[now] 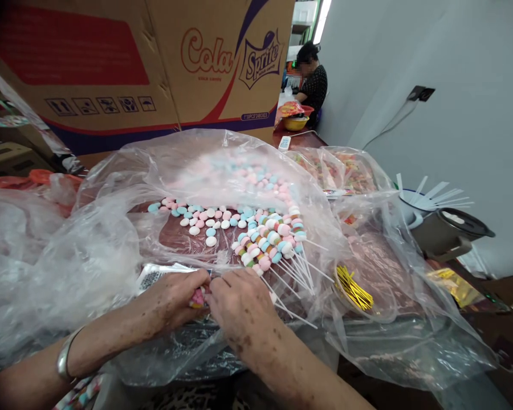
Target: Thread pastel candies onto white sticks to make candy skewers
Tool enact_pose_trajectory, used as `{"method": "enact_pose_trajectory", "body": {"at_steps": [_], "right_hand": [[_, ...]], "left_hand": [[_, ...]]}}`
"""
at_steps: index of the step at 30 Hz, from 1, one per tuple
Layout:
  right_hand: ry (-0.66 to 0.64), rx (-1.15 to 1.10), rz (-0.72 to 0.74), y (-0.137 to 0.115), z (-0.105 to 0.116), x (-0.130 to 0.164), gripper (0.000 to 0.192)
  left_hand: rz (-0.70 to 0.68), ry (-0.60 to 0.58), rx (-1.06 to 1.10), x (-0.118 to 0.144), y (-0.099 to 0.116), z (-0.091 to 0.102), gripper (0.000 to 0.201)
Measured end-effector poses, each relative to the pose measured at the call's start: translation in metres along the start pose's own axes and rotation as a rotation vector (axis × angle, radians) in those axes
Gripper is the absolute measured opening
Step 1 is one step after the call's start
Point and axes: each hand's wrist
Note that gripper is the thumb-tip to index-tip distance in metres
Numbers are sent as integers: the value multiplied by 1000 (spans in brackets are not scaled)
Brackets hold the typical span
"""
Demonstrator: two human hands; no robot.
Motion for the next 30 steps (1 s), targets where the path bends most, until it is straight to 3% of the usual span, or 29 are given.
{"method": "enact_pose_trajectory", "body": {"at_steps": [5,9,12,16,19,25,30], "right_hand": [[-35,-46,39,17,18,3,21],[-34,-62,137,17,1,0,27],[-14,-112,123,18,-6,0,28],[3,-131,74,24,9,5,25],[-1,-127,57,28,22,6,26],[-11,-171,50,22,15,2,25],[13,-123,111,23,1,0,29]], "left_hand": [[59,21,78,-3,-5,-1,16],[21,-14,181,-7,4,-4,11],[87,-29,219,-6,10,2,14],[200,-136,206,-3,9,18,27],[204,-182,198,0,2,26,26],[133,-83,179,4,-4,13,19],[118,-76,226,1,9,10,16]]}}
Point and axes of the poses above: each hand's wrist, its own x-axis away from the middle knuckle, its own z-axis out of the back of the hand, y = z × x, and after that the axes turned 14 degrees about z, right-handed
